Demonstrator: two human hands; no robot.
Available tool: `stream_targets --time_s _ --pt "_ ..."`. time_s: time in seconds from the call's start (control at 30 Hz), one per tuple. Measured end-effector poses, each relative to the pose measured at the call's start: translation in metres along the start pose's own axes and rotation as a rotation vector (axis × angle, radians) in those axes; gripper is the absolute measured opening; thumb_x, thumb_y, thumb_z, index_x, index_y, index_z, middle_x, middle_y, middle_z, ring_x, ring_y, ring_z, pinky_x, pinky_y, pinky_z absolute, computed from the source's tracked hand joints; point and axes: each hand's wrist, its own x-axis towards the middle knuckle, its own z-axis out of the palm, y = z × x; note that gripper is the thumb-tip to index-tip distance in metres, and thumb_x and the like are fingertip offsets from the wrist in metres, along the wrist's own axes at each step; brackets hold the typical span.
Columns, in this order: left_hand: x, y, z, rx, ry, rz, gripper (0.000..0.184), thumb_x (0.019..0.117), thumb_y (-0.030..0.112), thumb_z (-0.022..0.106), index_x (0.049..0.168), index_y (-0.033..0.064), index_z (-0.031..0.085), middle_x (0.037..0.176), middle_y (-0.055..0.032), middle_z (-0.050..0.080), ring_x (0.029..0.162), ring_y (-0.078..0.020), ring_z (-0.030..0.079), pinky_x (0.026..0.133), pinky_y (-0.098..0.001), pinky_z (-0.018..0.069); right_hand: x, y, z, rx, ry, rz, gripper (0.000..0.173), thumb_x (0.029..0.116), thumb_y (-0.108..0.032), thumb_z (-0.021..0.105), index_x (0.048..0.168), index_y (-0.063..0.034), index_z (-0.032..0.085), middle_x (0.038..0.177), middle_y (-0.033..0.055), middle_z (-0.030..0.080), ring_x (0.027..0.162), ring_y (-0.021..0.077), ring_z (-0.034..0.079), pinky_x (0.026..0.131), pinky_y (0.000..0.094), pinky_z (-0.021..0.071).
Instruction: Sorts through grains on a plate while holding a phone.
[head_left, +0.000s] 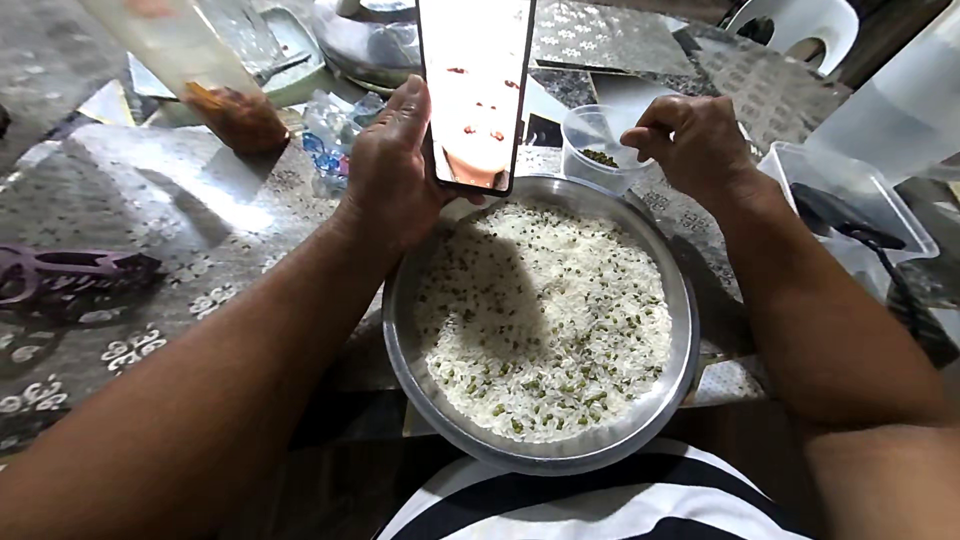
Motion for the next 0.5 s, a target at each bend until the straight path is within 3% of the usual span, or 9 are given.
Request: stream_targets --time_s 0.07,0.17,0.27,0.37,0.5 --pt "0.001 0.0 -0.001 -0.002 -0.008 0.008 0.043 0.1139 0.036 0.02 0.138 0.0189 0.051 0.12 -0.0088 0.07 0.093 -0.0266 0.074 0.062 -0.0403 0.0632 -0.001 -0.001 -0.001 0.101 0.024 -0.009 0.026 0.1017 -0.026 0.063 0.098 -0.0018 0.071 0.083 0.0048 0.071 0.074 0.0069 0.064 0.075 0.0274 0.0522" --pt "0.0 0.0 -0.001 -0.011 -0.002 -0.002 0.043 0.1138 0.036 0.02 0.139 0.0195 0.05 0.119 -0.0083 0.07 0.093 -0.0261 0.074 0.063 -0.0402 0.0632 -0.005 -0.014 -0.007 0.227 -0.017 -0.144 0.024 0.1019 -0.026 0.061 0.095 -0.0045 0.069 0.08 -0.004 0.068 0.07 -0.0042 0.06 0.07 0.0169 0.0503" --pt "-0.001 0.001 0.001 -0.008 -0.001 -0.001 0.042 0.1138 0.035 0.02 0.137 0.0184 0.05 0.116 -0.0074 0.071 0.091 -0.0244 0.074 0.063 -0.0394 0.0634 -0.017 -0.042 -0.014 0.249 -0.168 -0.379 0.024 0.1014 -0.022 0.058 0.092 -0.0037 0.071 0.079 -0.0007 0.069 0.07 0.0013 0.063 0.07 0.0221 0.053" --pt "-0.001 0.001 0.0 0.007 -0.001 0.003 0.042 0.1137 0.036 0.02 0.137 0.0177 0.05 0.115 -0.0078 0.071 0.089 -0.0243 0.074 0.062 -0.0386 0.0631 -0.025 -0.06 -0.011 0.221 -0.329 -0.55 0.021 0.1003 -0.02 0.059 0.097 -0.0086 0.076 0.081 0.0002 0.071 0.074 0.0068 0.066 0.07 0.025 0.054" --pt "0.0 0.0 0.002 0.003 0.002 -0.005 0.041 0.1137 0.036 0.02 0.136 0.0178 0.049 0.116 -0.0072 0.071 0.091 -0.0239 0.074 0.064 -0.0389 0.0634 -0.02 -0.049 -0.012 0.02 -0.116 -0.472 0.023 0.1022 -0.017 0.058 0.1 -0.0039 0.076 0.091 0.0142 0.072 0.088 0.0298 0.068 0.08 0.0425 0.0543"
